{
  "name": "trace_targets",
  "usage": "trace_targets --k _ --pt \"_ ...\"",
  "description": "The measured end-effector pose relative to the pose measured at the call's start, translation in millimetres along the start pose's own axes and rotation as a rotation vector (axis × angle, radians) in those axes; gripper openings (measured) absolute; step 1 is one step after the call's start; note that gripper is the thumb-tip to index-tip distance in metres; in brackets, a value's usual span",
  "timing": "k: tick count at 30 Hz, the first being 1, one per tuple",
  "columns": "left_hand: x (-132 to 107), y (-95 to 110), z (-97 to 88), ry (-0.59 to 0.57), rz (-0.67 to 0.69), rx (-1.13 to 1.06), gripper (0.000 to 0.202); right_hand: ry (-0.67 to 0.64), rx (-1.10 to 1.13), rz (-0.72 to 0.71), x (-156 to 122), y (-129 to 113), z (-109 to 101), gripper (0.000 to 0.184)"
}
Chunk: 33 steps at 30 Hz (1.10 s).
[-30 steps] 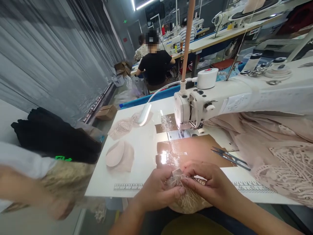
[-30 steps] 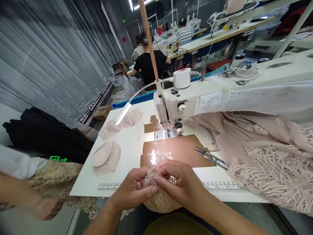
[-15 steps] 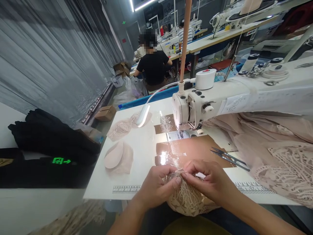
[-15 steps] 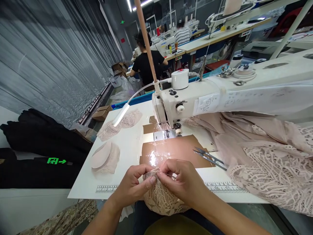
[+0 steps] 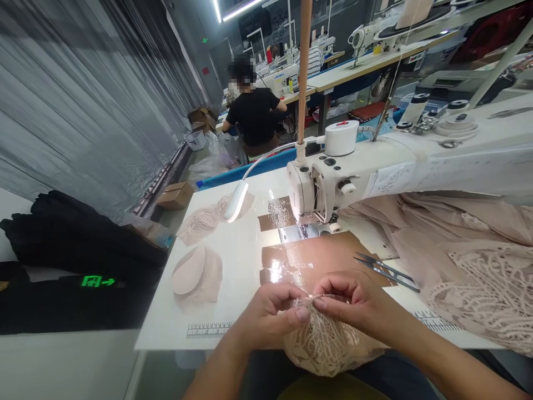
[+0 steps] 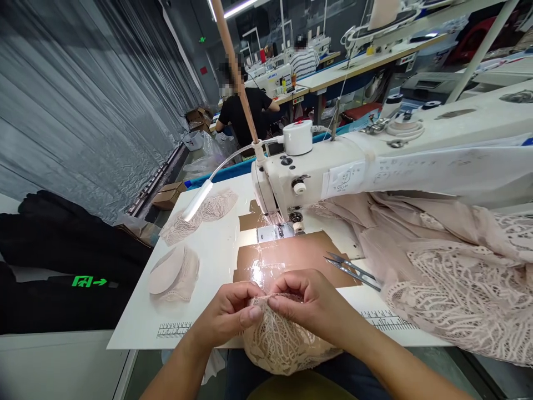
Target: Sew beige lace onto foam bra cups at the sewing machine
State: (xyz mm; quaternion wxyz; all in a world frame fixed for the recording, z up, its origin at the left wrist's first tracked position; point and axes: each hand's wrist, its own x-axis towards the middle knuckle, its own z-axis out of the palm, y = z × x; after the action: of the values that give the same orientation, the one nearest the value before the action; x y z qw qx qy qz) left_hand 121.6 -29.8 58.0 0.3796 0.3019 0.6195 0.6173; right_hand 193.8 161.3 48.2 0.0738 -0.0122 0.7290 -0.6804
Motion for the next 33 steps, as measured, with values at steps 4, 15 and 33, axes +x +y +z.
trace_targets --k 4,15,33 --pt "5 0 -3.0 -0.036 -0.003 -0.044 0.027 -0.034 0.082 -0.023 0 -6 -3 0.027" --pt "19 -10 4.5 0.317 -0.108 -0.463 0.036 -0.018 0.384 0.047 17 7 -7 0.038" --pt "110 -53 14.6 0.229 0.232 1.482 0.025 0.200 -0.831 -0.174 40 -1 -54 0.026"
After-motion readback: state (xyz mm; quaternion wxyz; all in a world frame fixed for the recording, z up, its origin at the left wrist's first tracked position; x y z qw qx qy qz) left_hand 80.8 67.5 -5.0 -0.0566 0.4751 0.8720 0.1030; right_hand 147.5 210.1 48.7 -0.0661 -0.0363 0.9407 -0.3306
